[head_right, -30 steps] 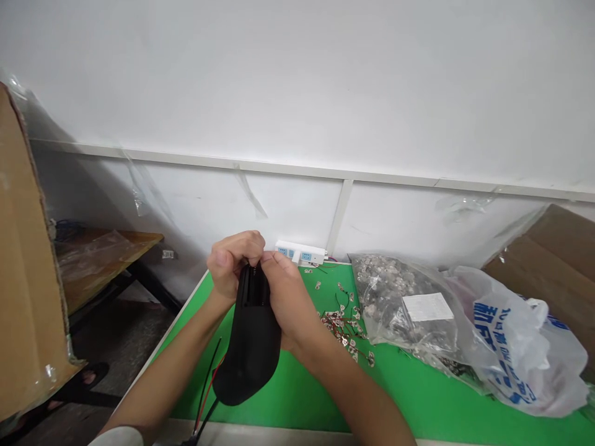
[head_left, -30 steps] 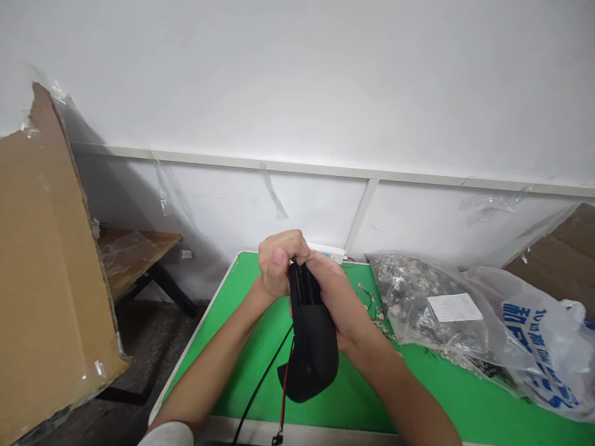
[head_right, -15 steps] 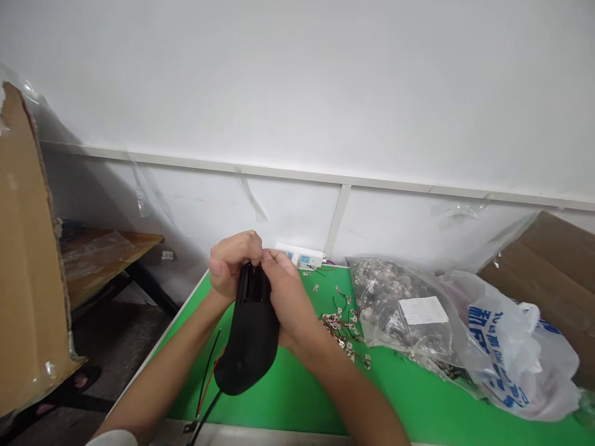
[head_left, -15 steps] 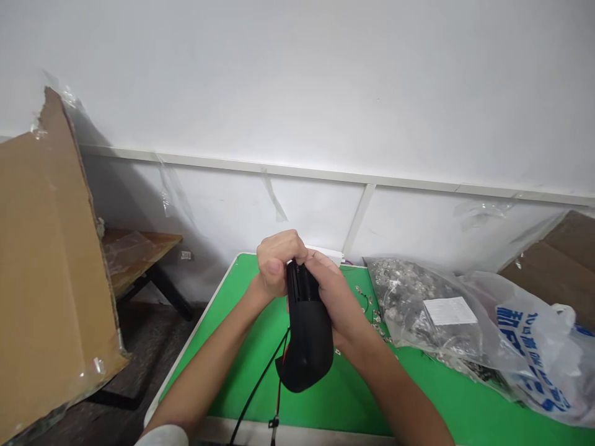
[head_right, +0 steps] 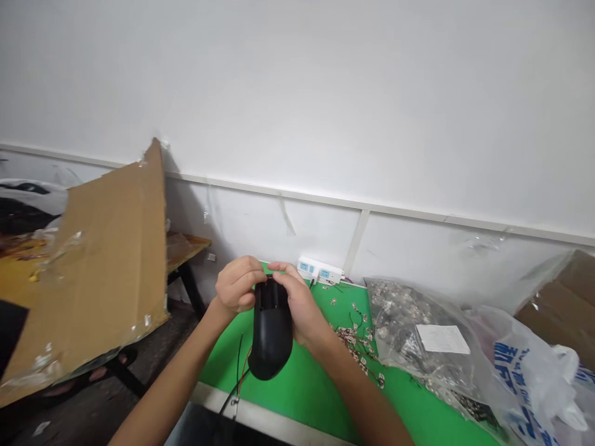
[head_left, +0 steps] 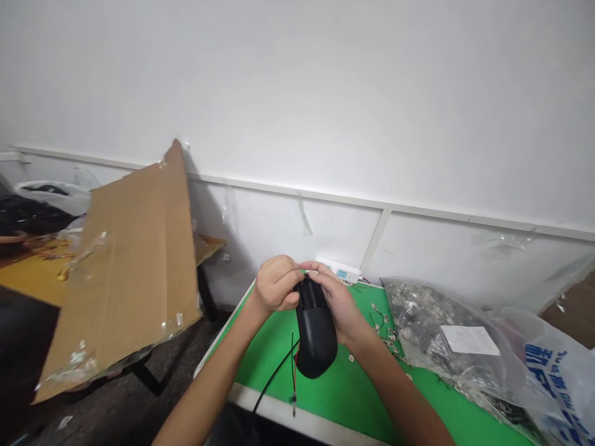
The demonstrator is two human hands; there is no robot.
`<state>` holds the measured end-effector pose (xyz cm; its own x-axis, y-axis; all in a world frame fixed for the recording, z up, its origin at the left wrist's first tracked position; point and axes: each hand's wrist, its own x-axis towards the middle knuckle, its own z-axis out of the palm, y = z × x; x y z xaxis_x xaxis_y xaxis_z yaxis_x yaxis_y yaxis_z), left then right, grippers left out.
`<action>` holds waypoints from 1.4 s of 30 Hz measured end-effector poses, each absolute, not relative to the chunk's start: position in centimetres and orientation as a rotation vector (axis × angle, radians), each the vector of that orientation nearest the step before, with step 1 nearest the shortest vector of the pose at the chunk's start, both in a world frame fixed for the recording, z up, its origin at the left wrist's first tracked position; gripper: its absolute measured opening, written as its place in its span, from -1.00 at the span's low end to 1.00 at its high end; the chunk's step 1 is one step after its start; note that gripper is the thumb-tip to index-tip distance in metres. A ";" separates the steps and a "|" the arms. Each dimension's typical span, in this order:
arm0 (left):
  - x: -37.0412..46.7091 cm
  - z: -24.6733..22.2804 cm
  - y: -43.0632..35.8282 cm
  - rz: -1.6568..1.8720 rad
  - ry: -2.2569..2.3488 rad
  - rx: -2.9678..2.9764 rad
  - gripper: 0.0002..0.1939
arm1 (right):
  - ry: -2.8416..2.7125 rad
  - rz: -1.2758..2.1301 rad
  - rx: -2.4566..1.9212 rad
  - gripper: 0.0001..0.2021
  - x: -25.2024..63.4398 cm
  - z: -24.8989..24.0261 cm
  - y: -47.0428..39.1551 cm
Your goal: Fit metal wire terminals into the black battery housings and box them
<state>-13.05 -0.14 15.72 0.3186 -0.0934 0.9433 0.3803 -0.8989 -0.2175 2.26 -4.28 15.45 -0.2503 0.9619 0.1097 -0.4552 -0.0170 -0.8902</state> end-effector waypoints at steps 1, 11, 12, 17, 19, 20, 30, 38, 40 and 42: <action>-13.5 15.7 -1.5 -1.613 -0.402 -2.222 -0.52 | -1.103 1.446 -0.680 -0.65 2.0 15.2 -4.8; -12.4 13.8 -13.7 -1.850 -0.708 -2.293 -0.66 | -1.600 -0.179 -0.183 -0.58 2.8 12.8 -9.0; -12.0 13.5 -13.9 -1.893 -0.651 -2.262 -0.68 | -1.580 -0.196 -0.189 -0.56 3.0 12.8 -9.5; -9.7 12.9 -14.2 -1.999 -0.353 -2.252 -0.72 | -1.434 -0.249 -0.334 -0.54 4.2 12.5 -12.8; -8.8 13.1 -14.4 -1.977 -0.278 -2.271 -0.73 | -1.348 -0.208 -0.411 -0.53 4.6 12.0 -14.2; -8.4 13.3 -14.5 -1.978 -0.243 -2.274 -0.74 | -1.300 -0.161 -0.444 -0.51 4.8 11.7 -14.8; -1.1 11.1 -17.7 -2.185 0.034 -2.526 -0.76 | -0.792 0.142 -0.797 -0.41 8.2 9.3 -21.2; -1.4 12.3 -20.6 -1.873 0.001 -3.083 -0.50 | -0.708 1.116 -0.798 -0.39 12.1 9.4 -22.8; -2.1 12.9 -20.3 -1.841 -0.173 -3.025 -0.63 | -0.774 1.264 -0.769 -0.36 12.3 8.3 -22.6; -2.5 13.2 -19.9 -1.739 -0.405 -3.004 -0.64 | -0.859 1.385 -0.769 -0.35 12.2 7.2 -22.3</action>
